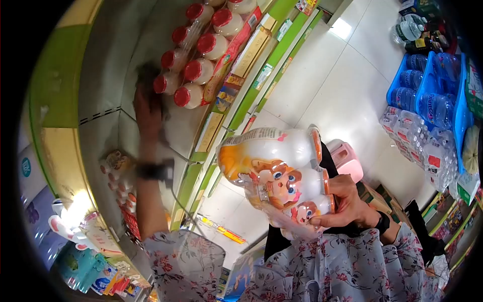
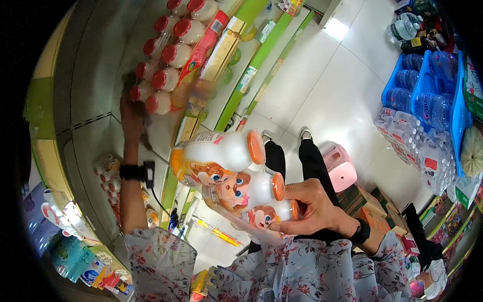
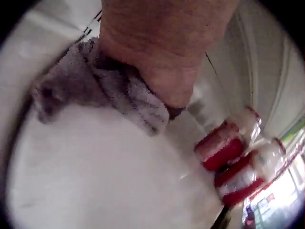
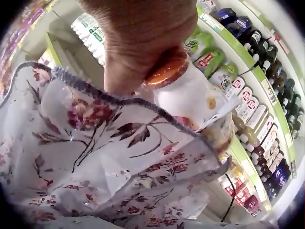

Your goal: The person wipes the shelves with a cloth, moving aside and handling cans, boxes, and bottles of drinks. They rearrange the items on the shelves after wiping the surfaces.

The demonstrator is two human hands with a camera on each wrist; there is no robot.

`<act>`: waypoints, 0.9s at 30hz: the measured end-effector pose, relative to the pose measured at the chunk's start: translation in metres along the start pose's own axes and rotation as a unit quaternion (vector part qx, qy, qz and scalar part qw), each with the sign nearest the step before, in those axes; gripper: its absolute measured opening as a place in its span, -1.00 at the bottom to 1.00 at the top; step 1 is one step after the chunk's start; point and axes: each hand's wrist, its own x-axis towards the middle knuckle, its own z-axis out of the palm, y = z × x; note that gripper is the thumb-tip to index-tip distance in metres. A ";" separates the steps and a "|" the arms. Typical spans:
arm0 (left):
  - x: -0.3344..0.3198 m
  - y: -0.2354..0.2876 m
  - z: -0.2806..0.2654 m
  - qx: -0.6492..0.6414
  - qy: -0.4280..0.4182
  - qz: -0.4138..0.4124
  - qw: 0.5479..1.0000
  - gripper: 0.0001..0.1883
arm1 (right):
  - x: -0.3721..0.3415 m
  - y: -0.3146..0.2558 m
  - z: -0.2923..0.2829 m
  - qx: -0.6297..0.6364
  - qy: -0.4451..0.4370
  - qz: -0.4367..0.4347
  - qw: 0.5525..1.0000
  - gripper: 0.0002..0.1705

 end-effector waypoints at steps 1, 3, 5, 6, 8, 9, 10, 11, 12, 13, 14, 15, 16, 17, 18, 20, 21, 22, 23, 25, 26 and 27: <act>-0.018 0.007 -0.008 0.082 0.009 -0.011 0.997 -0.44 | -0.002 0.002 -0.001 0.001 -0.008 0.001 1.000 -0.48; -0.018 -0.002 -0.019 -0.005 0.000 -0.140 0.990 -0.44 | -0.004 0.006 -0.003 -0.001 -0.013 0.000 1.000 -0.48; -0.010 -0.037 -0.025 -0.012 -0.010 -0.138 0.990 -0.44 | -0.007 0.008 0.000 -0.005 -0.007 -0.001 1.000 -0.48; 0.001 -0.070 -0.020 0.028 -0.015 -0.073 0.997 -0.45 | -0.008 0.008 0.001 -0.003 -0.003 -0.002 1.000 -0.48; 0.027 -0.064 -0.021 0.024 -0.033 -0.084 0.996 -0.46 | -0.006 0.005 0.001 -0.004 0.003 -0.010 1.000 -0.48; 0.051 -0.020 -0.029 -0.024 -0.049 -0.160 0.986 -0.47 | -0.005 0.004 -0.002 -0.017 -0.002 -0.007 1.000 -0.48; 0.058 0.010 -0.029 -0.071 -0.069 -0.238 0.966 -0.47 | -0.005 0.003 -0.004 -0.028 -0.008 0.000 1.000 -0.48; 0.046 0.013 -0.020 -0.077 -0.070 -0.164 0.981 -0.46 | -0.007 0.001 -0.003 -0.034 -0.015 0.009 0.999 -0.48; 0.035 0.013 -0.015 -0.081 -0.068 -0.087 0.991 -0.45 | -0.008 0.003 -0.002 -0.030 -0.013 0.005 0.999 -0.50; 0.030 0.016 -0.014 -0.083 -0.059 -0.009 0.995 -0.44 | -0.008 0.005 0.000 -0.026 -0.005 0.000 1.000 -0.50; 0.018 0.035 -0.019 -0.056 -0.086 0.010 0.995 -0.42 | -0.009 0.005 0.002 -0.022 0.002 -0.004 1.000 -0.51; 0.002 0.060 -0.023 -0.031 -0.111 0.029 0.993 -0.39 | -0.010 0.005 0.004 -0.021 0.010 -0.009 1.000 -0.52; -0.011 0.078 -0.024 -0.029 -0.099 0.054 0.993 -0.34 | -0.012 0.005 0.004 -0.020 0.011 0.006 1.000 -0.53; -0.025 0.090 -0.028 -0.033 -0.102 0.054 0.993 -0.33 | -0.015 0.004 0.005 -0.016 0.007 0.027 0.999 -0.54; -0.037 0.098 -0.033 -0.037 -0.104 0.056 0.992 -0.32 | -0.017 0.003 0.005 -0.013 0.003 0.045 0.999 -0.54; -0.060 0.112 -0.042 -0.053 -0.130 0.086 0.986 -0.32 | -0.019 0.003 0.006 -0.013 0.004 0.069 0.997 -0.56; -0.069 0.118 -0.047 -0.062 -0.142 0.100 0.983 -0.32 | -0.020 0.003 0.007 -0.016 0.008 0.064 0.998 -0.56; -0.074 0.125 -0.050 -0.080 -0.159 0.082 0.981 -0.33 | -0.021 0.004 0.008 -0.018 0.013 0.059 0.998 -0.57; -0.079 0.131 -0.055 -0.099 -0.177 0.064 0.977 -0.33 | -0.023 0.005 0.010 -0.021 0.019 0.054 0.998 -0.57; -0.079 0.134 -0.057 -0.112 -0.200 0.044 0.972 -0.35 | -0.027 0.004 0.007 -0.031 0.013 0.065 0.997 -0.57; -0.074 0.134 -0.056 -0.107 -0.205 0.046 0.972 -0.36 | -0.028 0.002 0.005 -0.038 0.011 0.069 0.997 -0.57; -0.069 0.134 -0.054 -0.102 -0.211 0.047 0.971 -0.37 | -0.029 0.001 0.003 -0.041 0.016 0.064 0.997 -0.58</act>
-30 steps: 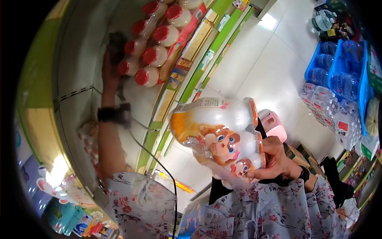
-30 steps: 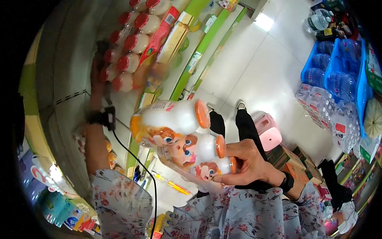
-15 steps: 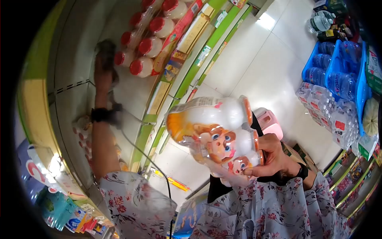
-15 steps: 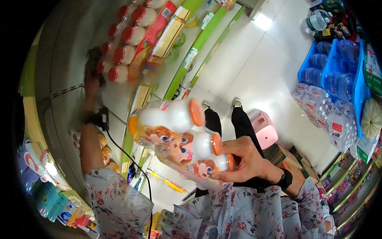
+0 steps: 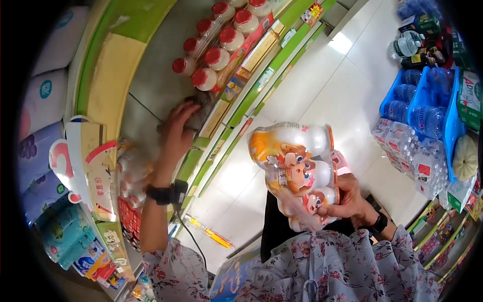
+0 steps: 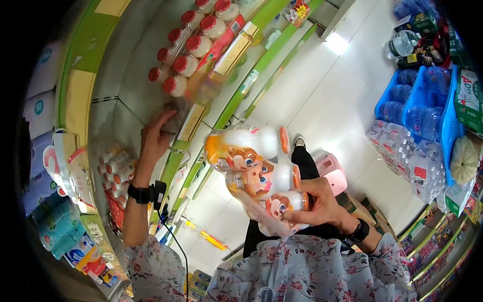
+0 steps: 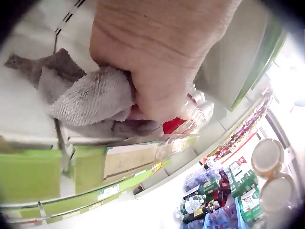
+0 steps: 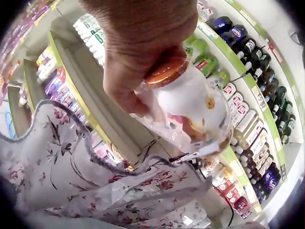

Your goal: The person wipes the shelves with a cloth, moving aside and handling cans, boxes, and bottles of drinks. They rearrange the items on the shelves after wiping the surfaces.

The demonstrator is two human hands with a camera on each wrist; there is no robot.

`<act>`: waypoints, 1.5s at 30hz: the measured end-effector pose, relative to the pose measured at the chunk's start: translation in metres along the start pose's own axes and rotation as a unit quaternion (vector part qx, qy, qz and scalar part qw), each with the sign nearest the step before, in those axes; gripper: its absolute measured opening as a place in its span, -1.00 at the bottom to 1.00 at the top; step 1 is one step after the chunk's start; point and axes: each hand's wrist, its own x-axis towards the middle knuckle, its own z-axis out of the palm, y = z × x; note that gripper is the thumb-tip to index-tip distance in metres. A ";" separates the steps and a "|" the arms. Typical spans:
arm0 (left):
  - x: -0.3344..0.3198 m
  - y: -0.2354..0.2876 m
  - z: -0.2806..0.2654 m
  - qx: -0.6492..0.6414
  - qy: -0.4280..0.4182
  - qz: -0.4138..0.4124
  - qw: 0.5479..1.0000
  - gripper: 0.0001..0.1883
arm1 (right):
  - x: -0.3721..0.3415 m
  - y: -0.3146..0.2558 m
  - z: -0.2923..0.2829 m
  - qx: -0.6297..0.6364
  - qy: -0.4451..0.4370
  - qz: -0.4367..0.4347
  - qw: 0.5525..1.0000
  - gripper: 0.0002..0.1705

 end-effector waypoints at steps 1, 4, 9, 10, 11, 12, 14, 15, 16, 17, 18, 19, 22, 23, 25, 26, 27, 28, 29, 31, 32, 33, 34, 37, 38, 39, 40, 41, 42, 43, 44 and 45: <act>0.008 0.003 0.004 -0.007 0.020 0.012 1.000 -0.37 | -0.002 0.000 0.001 -0.001 0.003 -0.003 1.000 -0.58; 0.020 0.014 0.014 -0.011 0.052 0.022 0.998 -0.37 | -0.007 0.004 0.003 0.001 0.000 0.003 1.000 -0.59; -0.035 0.001 -0.005 0.034 -0.023 -0.064 0.997 -0.36 | -0.008 0.001 0.007 0.020 0.007 -0.006 1.000 -0.56; -0.053 -0.005 -0.005 0.029 -0.019 -0.079 0.996 -0.37 | -0.008 0.002 0.010 0.029 0.019 -0.018 0.999 -0.54; -0.074 -0.013 -0.002 0.025 -0.016 -0.094 0.995 -0.38 | -0.008 0.004 0.011 0.040 0.032 -0.029 0.998 -0.53; -0.087 -0.023 0.002 0.017 -0.013 -0.107 0.994 -0.38 | -0.006 0.010 0.014 0.022 0.020 -0.034 0.999 -0.52; -0.090 -0.013 0.003 0.031 -0.003 -0.113 0.993 -0.40 | -0.005 0.014 0.005 -0.013 -0.001 -0.045 0.999 -0.51; -0.088 -0.012 0.007 0.033 0.001 -0.115 0.993 -0.41 | -0.004 0.013 0.006 -0.004 0.008 -0.044 0.999 -0.51; -0.080 -0.017 0.011 0.066 0.033 -0.095 0.993 -0.42 | -0.004 0.011 0.006 -0.003 0.010 -0.045 0.999 -0.51; -0.068 -0.026 0.016 0.099 0.066 -0.077 0.990 -0.42 | -0.002 0.009 0.005 -0.004 0.009 -0.047 0.999 -0.52; -0.053 -0.039 0.020 0.132 0.102 -0.057 0.984 -0.42 | 0.001 0.008 0.003 -0.005 0.009 -0.051 0.999 -0.52; -0.038 -0.063 0.019 0.200 0.099 -0.070 0.972 -0.48 | 0.004 0.010 0.001 -0.003 0.016 -0.048 0.999 -0.52; 0.018 -0.129 0.002 0.262 0.114 -0.137 0.949 -0.57 | 0.008 0.012 0.002 0.015 0.035 -0.035 0.999 -0.54; 0.037 -0.139 -0.008 0.249 0.116 -0.133 0.952 -0.59 | 0.009 0.010 0.002 0.025 0.044 -0.030 0.998 -0.54; 0.074 -0.143 -0.033 0.345 0.115 -0.013 0.931 -0.63 | 0.007 0.006 -0.001 0.029 0.047 -0.026 0.998 -0.54; 0.094 -0.141 -0.046 0.447 0.112 0.103 0.882 -0.64 | 0.006 0.003 -0.006 0.022 0.044 -0.028 0.998 -0.55; 0.118 -0.142 -0.052 0.424 0.071 0.048 0.901 -0.60 | 0.007 0.002 -0.009 0.015 0.042 -0.029 0.999 -0.55; 0.144 -0.146 -0.056 0.400 0.030 -0.008 0.916 -0.55 | 0.008 0.000 -0.010 0.022 0.051 -0.034 0.998 -0.55; 0.167 -0.148 -0.060 0.365 0.025 -0.027 0.930 -0.51 | 0.010 -0.001 -0.010 0.030 0.059 -0.039 0.997 -0.55; 0.212 -0.150 -0.066 0.284 0.053 -0.031 0.957 -0.44 | 0.011 -0.002 -0.009 0.039 0.073 -0.046 0.995 -0.54; 0.228 -0.149 -0.067 0.249 0.072 -0.016 0.966 -0.42 | 0.012 -0.003 -0.009 0.033 0.078 -0.048 0.995 -0.54; 0.243 -0.149 -0.067 0.214 0.090 0.000 0.973 -0.40 | 0.011 -0.006 -0.007 0.025 0.081 -0.052 0.995 -0.53; 0.255 -0.154 -0.069 0.192 0.095 0.015 0.977 -0.39 | 0.012 -0.008 -0.006 0.019 0.082 -0.054 0.995 -0.53; 0.266 -0.158 -0.076 0.116 0.092 0.040 0.988 -0.37 | 0.013 -0.010 0.002 0.016 0.102 -0.061 0.993 -0.54; 0.260 -0.151 -0.078 0.083 0.079 0.038 0.993 -0.38 | 0.012 -0.012 0.004 0.009 0.102 -0.059 0.993 -0.55; 0.252 -0.143 -0.079 0.050 0.066 0.035 0.996 -0.40 | 0.010 -0.014 0.005 0.024 0.096 -0.052 0.994 -0.54; 0.241 -0.146 -0.078 0.105 0.077 0.044 0.991 -0.41 | 0.010 -0.014 0.006 0.038 0.092 -0.048 0.994 -0.54; 0.220 -0.149 -0.077 0.161 0.088 0.055 0.981 -0.43 | 0.009 -0.015 0.007 0.053 0.089 -0.045 0.994 -0.54; 0.193 -0.150 -0.078 0.221 0.096 0.066 0.968 -0.44 | 0.008 -0.015 0.008 0.063 0.082 -0.038 0.994 -0.53; 0.168 -0.151 -0.080 0.283 0.106 0.078 0.950 -0.46 | 0.007 -0.014 0.007 0.074 0.075 -0.034 0.994 -0.53; 0.149 -0.150 -0.081 0.267 0.111 0.011 0.957 -0.48 | 0.007 -0.013 0.006 0.084 0.071 -0.032 0.993 -0.52; 0.129 -0.158 -0.081 0.251 0.118 -0.057 0.959 -0.49 | 0.007 -0.011 0.004 0.081 0.068 -0.041 0.994 -0.51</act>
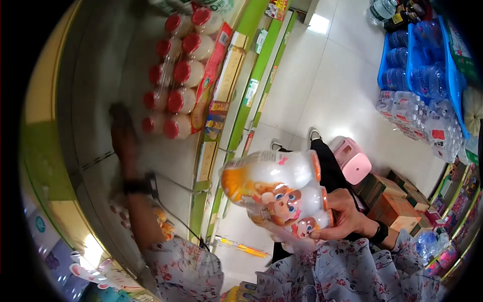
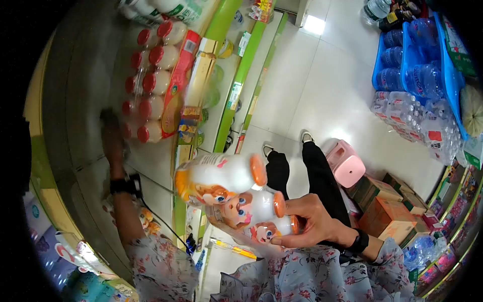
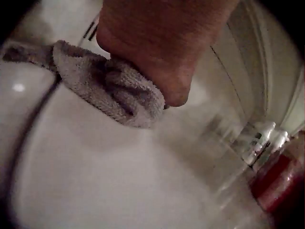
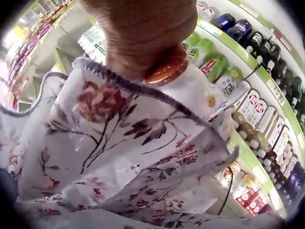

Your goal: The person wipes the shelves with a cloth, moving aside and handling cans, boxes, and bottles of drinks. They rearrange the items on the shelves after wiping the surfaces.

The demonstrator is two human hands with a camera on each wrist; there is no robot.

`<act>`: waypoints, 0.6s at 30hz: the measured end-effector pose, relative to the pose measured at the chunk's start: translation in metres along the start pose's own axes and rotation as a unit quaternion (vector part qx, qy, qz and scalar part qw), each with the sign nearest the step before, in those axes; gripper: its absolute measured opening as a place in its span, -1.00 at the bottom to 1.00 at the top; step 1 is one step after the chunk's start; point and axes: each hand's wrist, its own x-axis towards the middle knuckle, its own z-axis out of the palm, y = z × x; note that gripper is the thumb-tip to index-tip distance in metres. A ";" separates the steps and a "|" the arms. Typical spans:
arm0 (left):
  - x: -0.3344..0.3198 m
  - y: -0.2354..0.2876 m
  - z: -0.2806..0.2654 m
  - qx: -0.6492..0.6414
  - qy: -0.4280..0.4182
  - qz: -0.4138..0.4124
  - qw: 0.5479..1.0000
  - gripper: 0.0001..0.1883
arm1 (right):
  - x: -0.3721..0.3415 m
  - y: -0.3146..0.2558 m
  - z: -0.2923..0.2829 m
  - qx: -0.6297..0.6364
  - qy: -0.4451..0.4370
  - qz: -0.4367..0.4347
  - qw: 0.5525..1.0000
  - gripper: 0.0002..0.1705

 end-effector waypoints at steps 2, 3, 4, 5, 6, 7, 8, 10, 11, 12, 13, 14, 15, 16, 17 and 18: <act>-0.001 0.006 -0.007 -0.092 -0.051 -0.131 0.986 -0.50 | -0.001 0.002 -0.001 -0.011 -0.009 -0.014 1.000 -0.49; 0.009 0.010 -0.008 -0.106 -0.056 -0.108 0.987 -0.48 | -0.001 0.004 -0.002 -0.019 -0.014 -0.020 1.000 -0.48; 0.019 0.018 -0.012 -0.119 -0.061 -0.087 0.987 -0.46 | -0.002 0.009 -0.001 0.003 -0.003 -0.029 1.000 -0.46; 0.029 0.020 -0.015 -0.133 -0.066 -0.067 0.987 -0.44 | -0.001 0.009 -0.002 -0.009 -0.004 -0.036 0.999 -0.47; 0.043 0.025 -0.015 -0.138 -0.063 -0.047 0.987 -0.44 | 0.001 0.008 -0.004 -0.020 -0.002 -0.045 0.999 -0.47; 0.060 0.025 -0.012 -0.140 -0.057 -0.033 0.988 -0.45 | 0.001 0.008 -0.005 -0.032 0.002 -0.052 0.998 -0.48; 0.077 0.024 -0.008 -0.143 -0.051 -0.019 0.988 -0.45 | 0.001 0.009 -0.004 -0.025 0.010 -0.042 0.999 -0.48; 0.111 0.026 0.003 -0.156 -0.041 -0.005 0.987 -0.45 | -0.002 0.008 -0.004 -0.013 0.024 -0.021 0.999 -0.49; 0.122 0.028 0.007 -0.164 -0.037 0.000 0.986 -0.45 | -0.002 0.006 -0.005 -0.020 0.024 -0.010 0.999 -0.50; 0.130 0.030 0.011 -0.172 -0.034 0.003 0.985 -0.46 | -0.002 0.002 -0.007 -0.025 0.020 0.002 0.999 -0.50; 0.132 0.032 0.013 -0.177 -0.030 0.005 0.984 -0.46 | -0.001 -0.001 -0.006 -0.031 0.014 0.010 0.999 -0.50; 0.132 0.031 0.015 -0.180 -0.025 0.009 0.983 -0.46 | 0.001 -0.003 -0.004 -0.015 0.021 0.008 1.000 -0.49; 0.126 0.031 0.018 -0.180 -0.018 0.012 0.983 -0.46 | 0.003 -0.003 -0.002 -0.014 0.029 0.000 0.999 -0.50; 0.116 0.031 0.021 -0.177 -0.009 0.013 0.984 -0.46 | 0.003 -0.003 0.002 -0.012 0.036 -0.007 0.999 -0.50; 0.100 0.032 0.024 -0.166 0.004 0.011 0.986 -0.47 | 0.002 -0.003 0.004 -0.009 0.041 -0.013 0.999 -0.50; 0.081 0.032 0.027 -0.151 0.022 0.005 0.988 -0.47 | 0.003 -0.005 0.006 -0.009 0.049 -0.023 0.999 -0.50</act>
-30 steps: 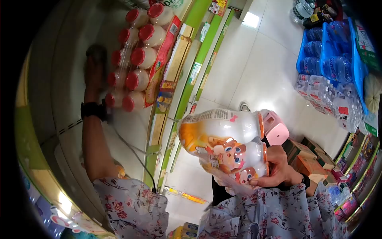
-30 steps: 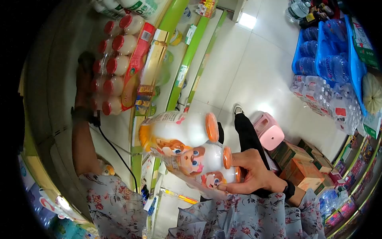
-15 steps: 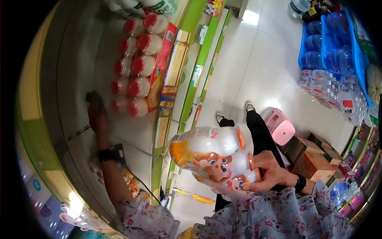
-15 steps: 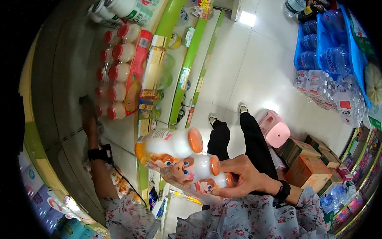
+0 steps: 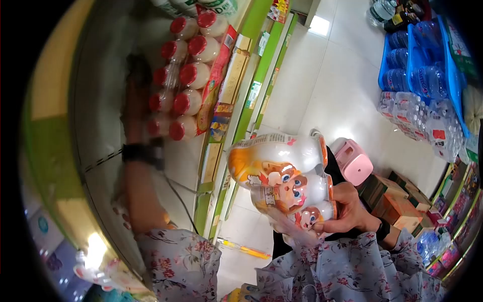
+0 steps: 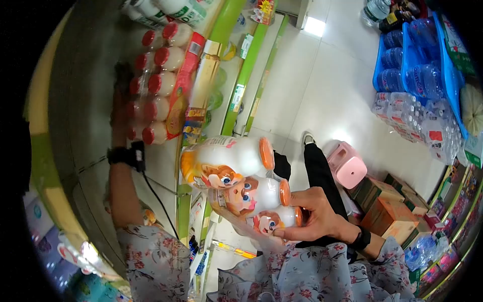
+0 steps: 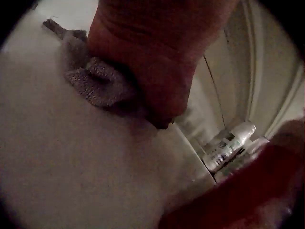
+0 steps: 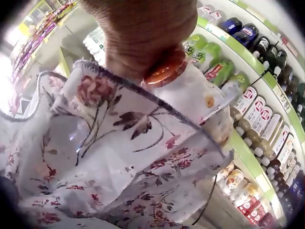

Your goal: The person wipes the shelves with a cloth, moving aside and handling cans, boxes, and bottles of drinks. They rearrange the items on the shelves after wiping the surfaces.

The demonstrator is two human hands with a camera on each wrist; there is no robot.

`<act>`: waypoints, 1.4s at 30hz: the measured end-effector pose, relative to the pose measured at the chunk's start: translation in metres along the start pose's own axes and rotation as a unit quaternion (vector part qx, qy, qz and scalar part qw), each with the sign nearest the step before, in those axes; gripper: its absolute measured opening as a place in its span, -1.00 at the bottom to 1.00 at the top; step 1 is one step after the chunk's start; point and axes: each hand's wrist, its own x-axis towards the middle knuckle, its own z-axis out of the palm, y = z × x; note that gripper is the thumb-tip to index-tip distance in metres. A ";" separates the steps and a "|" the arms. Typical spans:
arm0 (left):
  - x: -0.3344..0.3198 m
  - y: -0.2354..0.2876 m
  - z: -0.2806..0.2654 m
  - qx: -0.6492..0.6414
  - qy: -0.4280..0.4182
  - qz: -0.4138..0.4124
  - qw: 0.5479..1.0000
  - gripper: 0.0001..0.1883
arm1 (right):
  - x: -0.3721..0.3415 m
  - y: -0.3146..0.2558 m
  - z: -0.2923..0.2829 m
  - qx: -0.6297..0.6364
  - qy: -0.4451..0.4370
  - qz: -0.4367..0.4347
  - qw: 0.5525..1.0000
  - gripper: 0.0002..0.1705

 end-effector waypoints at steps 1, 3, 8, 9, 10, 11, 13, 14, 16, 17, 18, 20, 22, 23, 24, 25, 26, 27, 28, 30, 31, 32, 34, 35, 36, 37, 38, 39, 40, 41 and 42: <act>-0.021 0.004 0.001 0.014 0.022 -0.005 1.000 -0.47 | 0.000 -0.002 -0.002 -0.011 -0.012 -0.006 1.000 -0.51; -0.067 0.021 0.000 -0.008 0.033 -0.028 0.999 -0.47 | 0.001 -0.005 -0.007 -0.034 -0.033 -0.017 0.999 -0.51; -0.161 0.077 -0.002 -0.046 -0.045 -0.099 0.993 -0.47 | -0.002 -0.004 -0.012 -0.063 -0.032 -0.050 0.996 -0.52; -0.177 0.076 0.013 -0.023 -0.036 -0.073 0.996 -0.47 | -0.001 -0.006 -0.015 -0.077 -0.053 -0.056 0.994 -0.53; -0.188 0.084 0.016 -0.023 -0.028 -0.055 0.998 -0.46 | 0.001 -0.010 -0.015 -0.082 -0.051 -0.050 0.994 -0.53; -0.199 0.092 0.019 -0.023 -0.019 -0.038 0.999 -0.45 | 0.002 -0.014 -0.013 -0.088 -0.050 -0.043 0.994 -0.52; -0.221 0.113 0.016 -0.063 -0.003 -0.018 0.998 -0.43 | 0.010 -0.038 -0.011 -0.115 -0.085 0.009 0.990 -0.48; -0.230 0.124 0.012 -0.083 0.020 0.032 0.996 -0.40 | 0.012 -0.037 -0.009 -0.104 -0.089 -0.006 0.991 -0.49; -0.260 0.141 0.007 -0.094 0.019 -0.022 0.995 -0.40 | 0.019 -0.037 -0.001 -0.067 -0.114 0.016 0.991 -0.53; -0.277 0.144 0.004 -0.100 0.019 -0.051 0.994 -0.39 | 0.022 -0.046 0.010 -0.011 -0.118 0.059 0.991 -0.53; -0.293 0.145 0.002 -0.067 0.033 -0.067 0.995 -0.41 | 0.027 -0.047 0.017 -0.029 -0.132 0.042 0.990 -0.52; -0.311 0.139 0.005 -0.005 0.061 -0.143 0.988 -0.41 | 0.034 -0.044 0.026 -0.036 -0.158 0.036 0.986 -0.50; -0.314 0.132 0.002 -0.008 0.042 -0.240 0.970 -0.38 | 0.043 -0.040 0.047 -0.020 -0.178 0.062 0.982 -0.46; -0.308 0.110 0.018 0.016 0.093 -0.223 0.970 -0.37 | 0.047 -0.038 0.056 -0.015 -0.186 0.071 0.980 -0.46; -0.302 0.073 0.043 0.043 0.144 -0.206 0.967 -0.37 | 0.051 -0.037 0.065 -0.011 -0.194 0.080 0.978 -0.46; -0.295 0.047 0.060 0.072 0.194 -0.191 0.959 -0.36 | 0.056 -0.036 0.072 -0.029 -0.204 0.092 0.974 -0.48; -0.275 0.063 0.058 0.031 0.212 -0.176 0.961 -0.36 | 0.055 -0.043 0.068 -0.038 -0.209 0.098 0.972 -0.49; -0.265 0.052 0.059 -0.020 0.225 -0.165 0.960 -0.36 | 0.055 -0.049 0.063 -0.047 -0.214 0.103 0.970 -0.50; -0.267 0.052 0.056 -0.068 0.240 -0.152 0.956 -0.36 | 0.059 -0.051 0.071 -0.052 -0.212 0.111 0.970 -0.52; -0.268 0.111 0.011 -0.060 0.116 -0.232 0.964 -0.38 | 0.071 -0.053 0.084 -0.071 -0.212 0.106 0.969 -0.58; -0.271 0.131 -0.005 -0.058 0.052 -0.267 0.960 -0.39 | 0.078 -0.058 0.092 -0.051 -0.221 0.104 0.968 -0.59; -0.276 0.130 0.006 -0.082 0.070 -0.220 0.969 -0.41 | 0.083 -0.064 0.101 -0.047 -0.206 0.130 0.969 -0.61; -0.288 0.137 0.027 -0.071 0.088 -0.204 0.972 -0.43 | 0.099 -0.063 0.119 -0.024 -0.207 0.156 0.966 -0.64; -0.293 0.153 0.022 -0.051 0.127 -0.215 0.967 -0.44 | 0.108 -0.060 0.129 -0.027 -0.205 0.139 0.968 -0.69; -0.293 0.157 0.016 -0.058 0.121 -0.216 0.967 -0.45 | 0.123 -0.056 0.133 -0.099 -0.201 0.121 0.967 -0.70; -0.292 0.159 0.012 -0.066 0.116 -0.215 0.967 -0.45 | 0.136 -0.056 0.139 -0.172 -0.196 0.100 0.960 -0.70; -0.293 0.164 0.008 -0.084 0.142 -0.211 0.964 -0.46 | 0.142 -0.062 0.155 -0.167 -0.189 0.105 0.962 -0.80; -0.295 0.167 0.003 -0.099 0.167 -0.208 0.959 -0.47 | 0.147 -0.067 0.172 -0.161 -0.184 0.110 0.963 -0.90; -0.293 0.166 -0.004 -0.103 0.090 -0.231 0.963 -0.47 | 0.162 -0.066 0.179 -0.218 -0.184 0.114 0.952 -0.92; -0.294 0.168 -0.003 -0.102 0.114 -0.250 0.956 -0.46 | 0.201 -0.027 0.169 -0.200 -0.205 0.062 0.956 -0.85; -0.295 0.171 -0.001 -0.102 0.138 -0.270 0.948 -0.44 | 0.205 -0.033 0.182 -0.141 -0.227 0.105 0.958 -0.79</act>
